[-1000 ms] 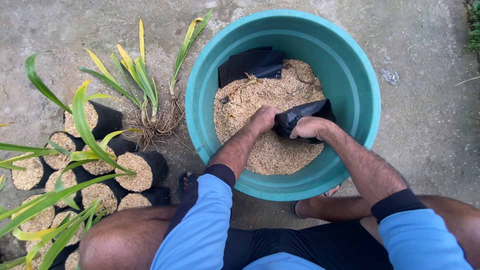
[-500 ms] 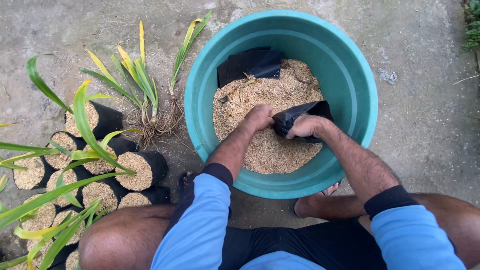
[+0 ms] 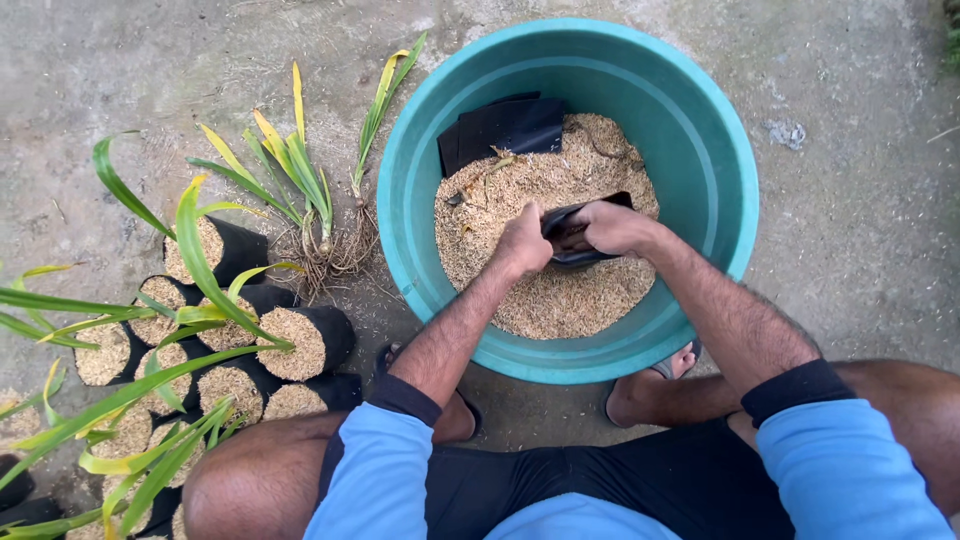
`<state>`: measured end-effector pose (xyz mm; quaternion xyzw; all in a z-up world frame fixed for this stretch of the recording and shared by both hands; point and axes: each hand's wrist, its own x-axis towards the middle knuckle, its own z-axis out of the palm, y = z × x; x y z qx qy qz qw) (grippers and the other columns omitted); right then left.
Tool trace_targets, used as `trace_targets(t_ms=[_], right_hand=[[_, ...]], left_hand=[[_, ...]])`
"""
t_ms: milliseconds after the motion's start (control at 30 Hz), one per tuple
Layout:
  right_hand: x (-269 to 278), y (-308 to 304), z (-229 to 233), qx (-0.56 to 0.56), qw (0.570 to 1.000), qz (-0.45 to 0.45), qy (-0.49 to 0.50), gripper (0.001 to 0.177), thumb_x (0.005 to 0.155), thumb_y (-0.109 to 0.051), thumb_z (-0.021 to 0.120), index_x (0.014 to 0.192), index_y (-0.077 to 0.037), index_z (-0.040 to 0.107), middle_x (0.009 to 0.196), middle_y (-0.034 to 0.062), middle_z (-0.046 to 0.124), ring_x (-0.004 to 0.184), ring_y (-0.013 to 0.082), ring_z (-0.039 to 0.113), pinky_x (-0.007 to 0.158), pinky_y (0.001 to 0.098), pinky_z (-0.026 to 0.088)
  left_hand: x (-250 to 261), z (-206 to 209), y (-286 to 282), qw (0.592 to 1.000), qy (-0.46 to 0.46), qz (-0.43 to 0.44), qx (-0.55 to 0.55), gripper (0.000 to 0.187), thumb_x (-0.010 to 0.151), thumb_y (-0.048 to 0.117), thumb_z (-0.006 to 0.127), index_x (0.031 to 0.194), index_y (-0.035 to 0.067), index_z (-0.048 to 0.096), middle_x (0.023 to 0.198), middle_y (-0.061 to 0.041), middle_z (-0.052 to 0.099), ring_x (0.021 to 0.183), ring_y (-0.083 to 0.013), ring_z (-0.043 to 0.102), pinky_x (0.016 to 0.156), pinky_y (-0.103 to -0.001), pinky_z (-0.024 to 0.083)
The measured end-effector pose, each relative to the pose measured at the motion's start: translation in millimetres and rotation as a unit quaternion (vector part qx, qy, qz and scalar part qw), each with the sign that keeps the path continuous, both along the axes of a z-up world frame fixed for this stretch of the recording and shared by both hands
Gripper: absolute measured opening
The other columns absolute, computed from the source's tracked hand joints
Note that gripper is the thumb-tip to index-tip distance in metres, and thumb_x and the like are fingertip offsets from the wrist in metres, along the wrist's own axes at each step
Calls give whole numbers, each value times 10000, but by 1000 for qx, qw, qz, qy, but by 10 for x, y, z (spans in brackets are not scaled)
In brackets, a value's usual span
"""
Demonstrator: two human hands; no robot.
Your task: The person fills a black plastic planting bag with grain hulls by scooping them by hand from a large green tub.
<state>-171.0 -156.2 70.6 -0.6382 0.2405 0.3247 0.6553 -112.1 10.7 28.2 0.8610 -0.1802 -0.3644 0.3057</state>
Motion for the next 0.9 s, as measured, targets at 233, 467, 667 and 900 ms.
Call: trace_targets(t_ms=[233, 467, 667, 900], right_hand=[[74, 159, -349, -421, 833, 335, -131, 481, 787, -90, 526, 1179, -167, 794, 1065, 172, 777, 1127, 387, 718, 906, 492, 603], [146, 344, -1119, -494, 820, 277, -80, 384, 932, -211, 485, 1087, -30, 786, 1025, 195, 767, 1083, 423, 724, 827, 611, 591], [430, 469, -1079, -553, 769, 316, -49, 420, 1002, -215, 434, 1184, -52, 777, 1148, 85, 781, 1187, 319, 708, 900, 491, 609], [304, 458, -633, -533, 780, 327, -38, 340, 926, -141, 508, 1053, -58, 813, 1043, 146, 790, 1094, 375, 737, 813, 562, 607]], left_hand=[[20, -22, 79, 995, -46, 81, 24, 472, 877, 251, 595, 1244, -43, 564, 1171, -323, 665, 1213, -500, 632, 1040, -577, 520], [137, -214, 76, 993, -82, 20, 85, 295, 785, 154, 566, 954, 20, 767, 915, -245, 746, 1036, -440, 730, 877, -527, 610], [166, -66, 35, 995, -74, 0, 71, 308, 816, 81, 549, 1012, -45, 751, 959, -299, 737, 1054, -499, 710, 892, -563, 606], [278, -103, 97, 996, -76, 47, 23, 239, 795, 154, 606, 959, 84, 765, 981, -254, 744, 1076, -463, 712, 895, -551, 599]])
